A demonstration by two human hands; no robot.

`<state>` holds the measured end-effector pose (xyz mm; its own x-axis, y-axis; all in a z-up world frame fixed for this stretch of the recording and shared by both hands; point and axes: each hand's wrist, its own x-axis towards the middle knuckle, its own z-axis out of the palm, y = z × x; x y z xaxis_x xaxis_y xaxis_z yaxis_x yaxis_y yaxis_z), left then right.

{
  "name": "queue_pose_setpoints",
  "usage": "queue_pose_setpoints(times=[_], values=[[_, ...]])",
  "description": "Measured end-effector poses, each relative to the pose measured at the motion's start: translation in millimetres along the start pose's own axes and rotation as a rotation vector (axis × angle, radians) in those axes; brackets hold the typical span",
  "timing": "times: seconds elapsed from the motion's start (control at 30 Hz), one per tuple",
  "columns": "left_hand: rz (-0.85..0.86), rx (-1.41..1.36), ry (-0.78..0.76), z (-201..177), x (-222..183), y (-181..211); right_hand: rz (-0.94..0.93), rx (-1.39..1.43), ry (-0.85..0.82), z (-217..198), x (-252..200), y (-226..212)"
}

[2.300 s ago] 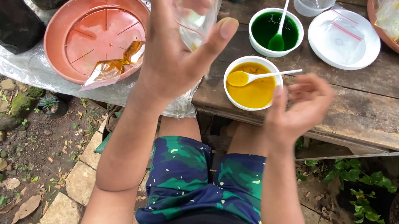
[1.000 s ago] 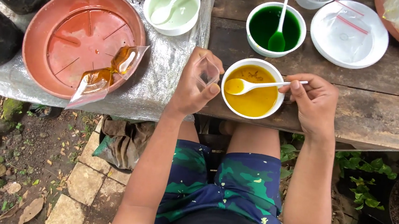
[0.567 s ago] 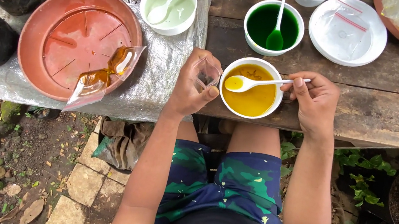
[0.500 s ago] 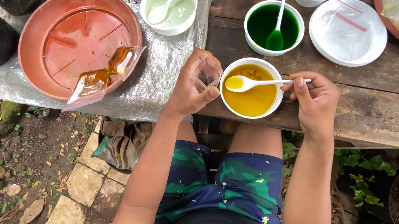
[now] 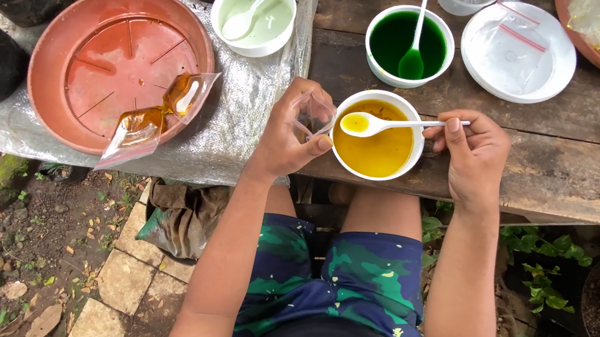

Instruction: Packaging yellow liquid into small plastic bags using a spoon and a small cup on a wooden table in an outdoor setting.

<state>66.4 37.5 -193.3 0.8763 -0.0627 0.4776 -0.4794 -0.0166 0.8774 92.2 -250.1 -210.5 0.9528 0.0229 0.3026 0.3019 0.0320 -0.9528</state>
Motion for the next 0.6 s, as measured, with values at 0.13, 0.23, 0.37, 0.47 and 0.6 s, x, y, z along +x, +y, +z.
queue_pose_setpoints(times=[0.13,0.23,0.37,0.47,0.6], values=[[-0.002,0.005,0.0,0,0,-1,0.0,0.013,0.015,-2,0,3],[-0.005,-0.009,-0.013,0,-1,-1,-0.002,0.039,0.027,-3,0,5],[-0.006,0.003,-0.016,0,0,11,0.004,0.062,0.038,-3,1,5],[-0.005,-0.007,-0.015,0,0,9,0.006,0.065,0.04,-3,2,4],[-0.009,0.0,-0.019,-1,-1,4,0.008,0.102,0.07,-5,4,6]])
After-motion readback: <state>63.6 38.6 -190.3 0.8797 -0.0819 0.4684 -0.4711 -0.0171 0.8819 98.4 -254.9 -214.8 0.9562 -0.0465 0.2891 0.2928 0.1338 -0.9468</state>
